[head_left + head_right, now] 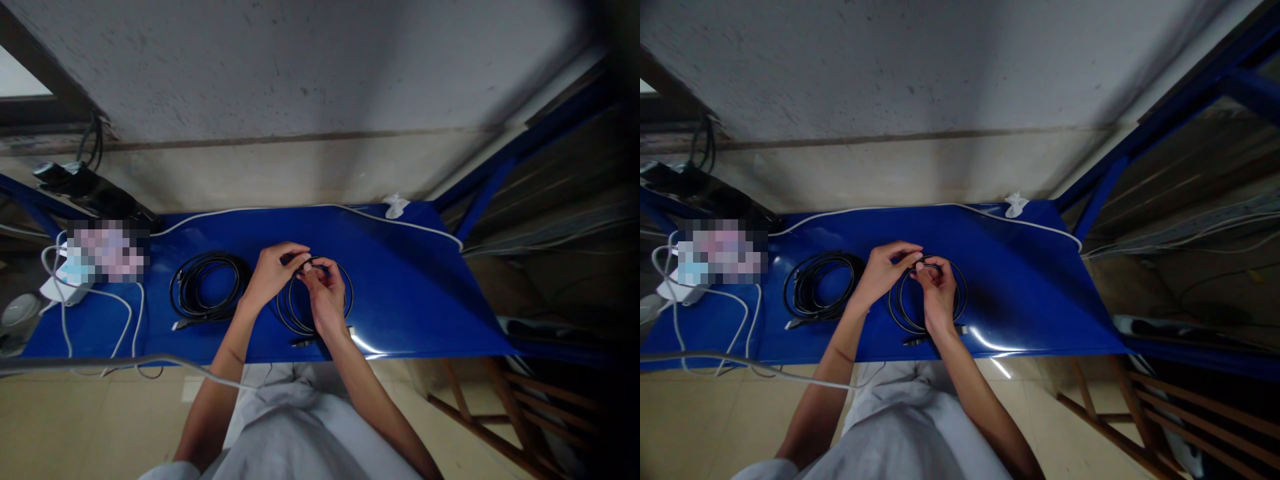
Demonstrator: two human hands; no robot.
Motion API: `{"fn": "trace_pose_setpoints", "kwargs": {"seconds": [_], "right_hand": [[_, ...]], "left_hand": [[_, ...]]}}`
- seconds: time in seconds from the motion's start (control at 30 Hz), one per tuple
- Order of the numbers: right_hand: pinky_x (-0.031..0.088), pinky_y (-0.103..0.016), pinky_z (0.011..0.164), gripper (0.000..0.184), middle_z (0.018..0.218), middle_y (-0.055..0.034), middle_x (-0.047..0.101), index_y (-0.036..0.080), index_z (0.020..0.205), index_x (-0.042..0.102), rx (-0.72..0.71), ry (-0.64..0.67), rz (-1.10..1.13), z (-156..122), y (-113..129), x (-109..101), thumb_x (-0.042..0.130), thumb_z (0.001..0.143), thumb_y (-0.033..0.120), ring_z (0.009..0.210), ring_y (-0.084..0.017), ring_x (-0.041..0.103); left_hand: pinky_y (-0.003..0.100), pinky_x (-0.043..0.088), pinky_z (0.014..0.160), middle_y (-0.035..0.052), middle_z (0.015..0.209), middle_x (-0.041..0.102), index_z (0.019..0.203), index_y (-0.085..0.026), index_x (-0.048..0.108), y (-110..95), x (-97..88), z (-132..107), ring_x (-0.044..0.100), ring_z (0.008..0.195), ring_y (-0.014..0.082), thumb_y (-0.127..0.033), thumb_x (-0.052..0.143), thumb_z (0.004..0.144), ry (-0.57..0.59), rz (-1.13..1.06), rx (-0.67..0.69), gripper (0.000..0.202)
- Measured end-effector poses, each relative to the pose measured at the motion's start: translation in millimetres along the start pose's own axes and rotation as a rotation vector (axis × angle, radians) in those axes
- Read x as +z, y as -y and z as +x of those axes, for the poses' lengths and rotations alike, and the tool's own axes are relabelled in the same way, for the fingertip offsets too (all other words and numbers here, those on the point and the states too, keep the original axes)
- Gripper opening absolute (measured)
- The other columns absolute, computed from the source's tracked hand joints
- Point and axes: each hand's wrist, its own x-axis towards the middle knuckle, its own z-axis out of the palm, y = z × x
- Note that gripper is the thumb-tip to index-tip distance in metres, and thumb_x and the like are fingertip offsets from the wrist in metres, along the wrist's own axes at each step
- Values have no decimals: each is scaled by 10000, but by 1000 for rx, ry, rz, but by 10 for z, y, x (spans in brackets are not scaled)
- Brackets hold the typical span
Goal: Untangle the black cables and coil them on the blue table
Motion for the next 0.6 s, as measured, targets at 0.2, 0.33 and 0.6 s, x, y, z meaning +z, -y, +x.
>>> {"fn": "trace_pose_setpoints", "kwargs": {"seconds": [0.2, 0.33, 0.6], "right_hand": [[649, -334, 848, 322, 894, 10, 749, 258, 1012, 696, 2, -12, -21, 6, -16, 28, 899, 828, 427, 848, -161, 715], [641, -338, 865, 274, 920, -6, 761, 237, 997, 766, -19, 0, -85, 16, -44, 14, 890, 849, 431, 852, -162, 711], [625, -352, 879, 284, 920, -6, 754, 233, 978, 764, -17, -1, -115, 34, -15, 20, 907, 823, 424, 865, -175, 708]], "left_hand": [[331, 588, 848, 58, 1049, 820, 1045, -243, 848, -1, -10, -125, 758, 957, 215, -365, 761, 957, -106, -26, -14, 174], [326, 584, 842, 55, 1007, 818, 1008, -231, 848, 3, 19, -172, 738, 893, 199, -369, 784, 942, -189, -24, -17, 166], [322, 581, 863, 61, 1026, 810, 1034, -212, 823, 77, 65, -171, 737, 917, 197, -367, 796, 935, -185, -114, -61, 186]]}}
